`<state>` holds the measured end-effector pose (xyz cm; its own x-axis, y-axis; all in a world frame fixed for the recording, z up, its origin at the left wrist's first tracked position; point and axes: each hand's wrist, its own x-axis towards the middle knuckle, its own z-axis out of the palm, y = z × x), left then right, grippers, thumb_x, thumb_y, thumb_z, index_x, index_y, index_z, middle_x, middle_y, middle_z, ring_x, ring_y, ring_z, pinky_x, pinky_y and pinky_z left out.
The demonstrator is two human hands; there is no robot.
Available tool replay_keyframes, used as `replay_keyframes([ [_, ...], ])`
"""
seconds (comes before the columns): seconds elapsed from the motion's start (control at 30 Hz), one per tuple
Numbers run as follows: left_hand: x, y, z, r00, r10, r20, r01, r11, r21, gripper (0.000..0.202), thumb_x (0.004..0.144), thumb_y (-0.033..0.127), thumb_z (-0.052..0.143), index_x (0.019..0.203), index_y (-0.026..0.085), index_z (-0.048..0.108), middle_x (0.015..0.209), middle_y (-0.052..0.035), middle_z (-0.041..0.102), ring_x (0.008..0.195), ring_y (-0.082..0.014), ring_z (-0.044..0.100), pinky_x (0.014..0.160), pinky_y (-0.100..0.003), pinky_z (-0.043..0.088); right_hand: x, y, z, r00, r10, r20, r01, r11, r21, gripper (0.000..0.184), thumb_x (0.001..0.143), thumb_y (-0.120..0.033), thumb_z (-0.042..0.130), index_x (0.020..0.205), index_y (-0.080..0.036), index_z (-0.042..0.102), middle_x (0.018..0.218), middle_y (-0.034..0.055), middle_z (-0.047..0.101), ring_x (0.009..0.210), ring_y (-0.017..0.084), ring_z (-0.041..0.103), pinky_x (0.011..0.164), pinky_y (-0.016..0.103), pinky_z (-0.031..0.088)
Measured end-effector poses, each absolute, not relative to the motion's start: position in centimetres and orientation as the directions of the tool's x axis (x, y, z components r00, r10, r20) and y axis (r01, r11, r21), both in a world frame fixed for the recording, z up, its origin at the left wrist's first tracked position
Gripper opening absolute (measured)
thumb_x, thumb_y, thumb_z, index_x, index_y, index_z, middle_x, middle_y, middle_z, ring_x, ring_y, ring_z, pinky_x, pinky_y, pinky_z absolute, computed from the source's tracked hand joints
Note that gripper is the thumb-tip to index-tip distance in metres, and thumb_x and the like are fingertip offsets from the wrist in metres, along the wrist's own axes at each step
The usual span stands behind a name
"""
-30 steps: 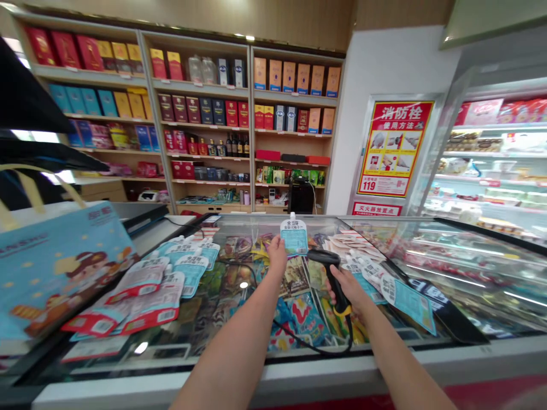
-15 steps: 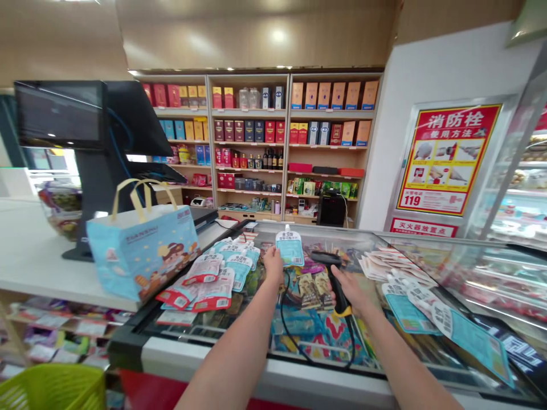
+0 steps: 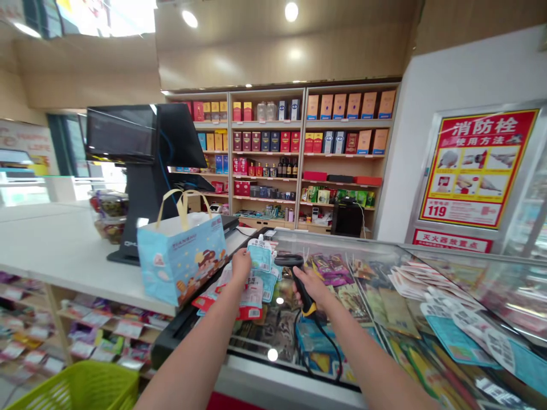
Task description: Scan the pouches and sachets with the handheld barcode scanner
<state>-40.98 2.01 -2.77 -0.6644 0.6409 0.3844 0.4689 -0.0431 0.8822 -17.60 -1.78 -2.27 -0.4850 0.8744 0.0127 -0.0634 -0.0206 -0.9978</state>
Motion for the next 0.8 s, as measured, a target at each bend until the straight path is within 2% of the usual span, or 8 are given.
replay_keyframes([
  [0.17,-44.4,1.1,-1.1,-0.636,0.686,0.352,0.634,0.206,0.745,0.036,0.071,0.004,0.047,0.101,0.009,0.065,0.093,-0.0152,0.069,0.092,-0.0235,0.063,0.076,-0.026,0.044,-19.3,-1.7,-2.6,-0.515,0.857,0.002,-0.023,-0.012,-1.000,0.037,0.078,-0.054,0.054,0.088,-0.020,0.045,0.048,-0.0062,0.054,0.033,0.009,0.049,0.032,0.019,0.042],
  [0.27,-44.9,1.1,-0.9,-0.609,0.717,0.338,0.697,0.282,0.659,0.048,0.067,0.000,0.046,0.112,0.008,0.060,0.103,-0.0176,0.067,0.103,-0.0268,0.059,0.084,-0.030,0.043,-19.3,-1.6,-2.8,-0.508,0.862,-0.004,-0.018,-0.016,-1.000,0.038,0.077,-0.055,0.055,0.088,-0.020,0.044,0.049,-0.0068,0.055,0.033,0.009,0.049,0.032,0.019,0.042],
  [0.33,-44.8,1.2,-1.1,-0.609,0.708,0.358,0.710,0.286,0.644,0.048,0.066,0.000,0.045,0.111,0.009,0.061,0.102,-0.0171,0.067,0.103,-0.0281,0.059,0.086,-0.034,0.043,-18.9,-1.6,-2.7,-0.496,0.868,-0.008,-0.025,-0.024,-0.999,0.040,0.075,-0.057,0.055,0.087,-0.020,0.044,0.049,-0.0072,0.054,0.033,0.008,0.048,0.031,0.019,0.041],
  [0.53,-41.4,2.5,-2.2,-0.486,0.614,0.622,0.789,0.003,0.614,0.032,0.067,0.005,0.048,0.093,0.015,0.064,0.111,-0.0129,0.063,0.107,-0.0269,0.056,0.095,-0.040,0.041,-16.2,-1.7,-2.6,-0.435,0.899,0.039,-0.104,-0.007,-0.995,0.047,0.069,-0.062,0.059,0.082,-0.019,0.044,0.047,-0.0076,0.053,0.032,0.008,0.046,0.030,0.018,0.039],
  [0.67,-35.5,3.7,-3.2,-0.341,0.688,0.641,0.798,-0.148,0.584,0.023,0.071,0.013,0.051,0.089,0.017,0.063,0.109,-0.0115,0.063,0.109,-0.0259,0.055,0.098,-0.040,0.040,-12.9,-1.7,-2.9,-0.368,0.929,0.033,-0.141,-0.021,-0.990,0.044,0.070,-0.060,0.059,0.081,-0.020,0.045,0.047,-0.0074,0.054,0.032,0.008,0.046,0.031,0.019,0.039],
  [0.8,-27.1,4.3,-4.5,-0.155,0.771,0.618,0.756,-0.310,0.577,0.024,0.071,0.017,0.057,0.094,0.018,0.063,0.115,-0.0116,0.060,0.112,-0.0258,0.053,0.099,-0.040,0.039,-8.3,-2.4,-3.0,-0.268,0.963,0.009,-0.148,-0.032,-0.988,0.041,0.074,-0.059,0.055,0.074,-0.019,0.046,0.043,-0.0065,0.052,0.030,0.008,0.045,0.031,0.020,0.039],
])
